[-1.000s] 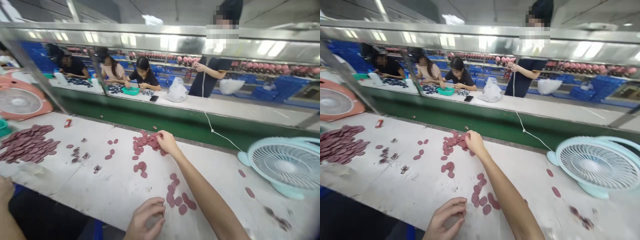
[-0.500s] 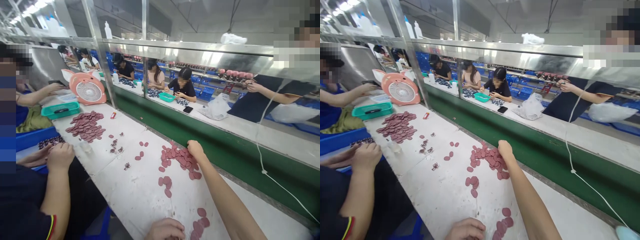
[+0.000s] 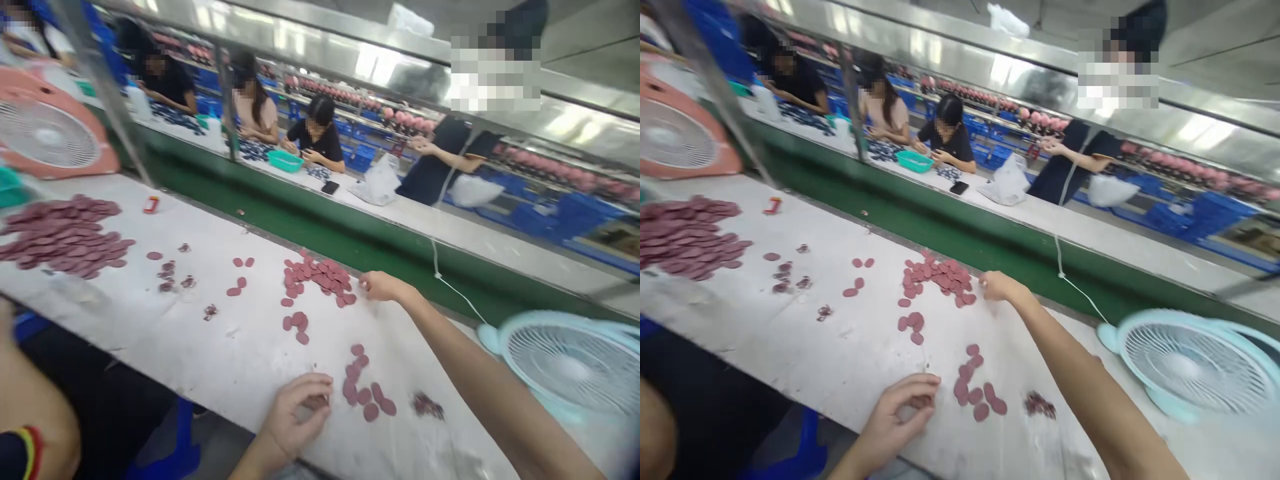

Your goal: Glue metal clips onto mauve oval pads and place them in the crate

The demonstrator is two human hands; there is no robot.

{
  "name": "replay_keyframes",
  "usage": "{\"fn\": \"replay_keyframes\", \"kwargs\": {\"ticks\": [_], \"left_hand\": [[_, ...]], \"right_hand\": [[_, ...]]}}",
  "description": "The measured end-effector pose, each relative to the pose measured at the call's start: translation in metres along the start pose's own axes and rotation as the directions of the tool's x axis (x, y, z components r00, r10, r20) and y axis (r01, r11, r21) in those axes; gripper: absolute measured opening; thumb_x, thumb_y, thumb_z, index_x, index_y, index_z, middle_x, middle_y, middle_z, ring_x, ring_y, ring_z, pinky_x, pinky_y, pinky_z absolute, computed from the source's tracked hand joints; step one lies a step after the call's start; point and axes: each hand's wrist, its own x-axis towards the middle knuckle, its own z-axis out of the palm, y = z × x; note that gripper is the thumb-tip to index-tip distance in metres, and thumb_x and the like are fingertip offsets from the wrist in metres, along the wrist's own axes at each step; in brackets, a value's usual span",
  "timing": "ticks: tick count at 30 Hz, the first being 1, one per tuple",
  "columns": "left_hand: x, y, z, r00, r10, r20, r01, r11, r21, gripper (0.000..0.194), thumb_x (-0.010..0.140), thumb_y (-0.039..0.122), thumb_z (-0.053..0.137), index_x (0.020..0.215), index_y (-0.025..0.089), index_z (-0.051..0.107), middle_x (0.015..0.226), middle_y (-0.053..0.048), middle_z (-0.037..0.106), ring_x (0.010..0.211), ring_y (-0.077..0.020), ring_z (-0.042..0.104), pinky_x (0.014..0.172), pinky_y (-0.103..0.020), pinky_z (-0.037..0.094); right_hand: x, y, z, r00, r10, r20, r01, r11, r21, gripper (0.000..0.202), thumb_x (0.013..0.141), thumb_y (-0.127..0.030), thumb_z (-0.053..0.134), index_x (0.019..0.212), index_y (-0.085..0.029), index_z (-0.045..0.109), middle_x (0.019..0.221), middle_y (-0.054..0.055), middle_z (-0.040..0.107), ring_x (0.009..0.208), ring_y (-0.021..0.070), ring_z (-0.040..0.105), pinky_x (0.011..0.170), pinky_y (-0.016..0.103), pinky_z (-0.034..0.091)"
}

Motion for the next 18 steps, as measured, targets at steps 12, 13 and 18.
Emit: {"fn": "replay_keyframes", "kwargs": {"ticks": [12,13,18], "left_hand": [[-0.003,-0.004,-0.009,0.998,-0.021,0.065,0.026,0.997,-0.073,0.022,0.092,0.028,0.066,0.111,0.025,0.076,0.130,-0.013,0.069,0.103,-0.0246,0.071,0.085,-0.035,0.061],[-0.003,-0.005,-0.009,0.997,-0.023,0.074,0.028,0.997,-0.078,0.022,0.092,0.028,0.066,0.111,0.025,0.076,0.130,-0.013,0.069,0.104,-0.0247,0.071,0.085,-0.035,0.061],[-0.003,-0.004,0.005,0.997,-0.031,0.073,0.038,0.994,-0.099,0.020,0.091,0.028,0.067,0.109,0.023,0.076,0.128,-0.013,0.070,0.098,-0.0230,0.072,0.082,-0.034,0.062]], "right_hand": [[-0.152,0.023,0.069,0.979,0.102,0.175,-0.095,0.994,-0.046,0.032,0.097,-0.035,0.064,0.124,-0.018,0.062,0.119,0.008,0.067,0.098,0.0209,0.068,0.084,0.041,0.060],[-0.154,0.024,0.066,0.981,0.097,0.165,-0.091,0.995,-0.044,0.033,0.097,-0.036,0.064,0.125,-0.018,0.062,0.119,0.008,0.067,0.099,0.0214,0.068,0.085,0.042,0.060],[-0.120,0.001,0.035,0.999,-0.039,0.008,0.039,0.999,-0.022,0.035,0.097,-0.036,0.064,0.128,-0.019,0.061,0.126,0.009,0.065,0.109,0.0241,0.066,0.094,0.047,0.057]]}}
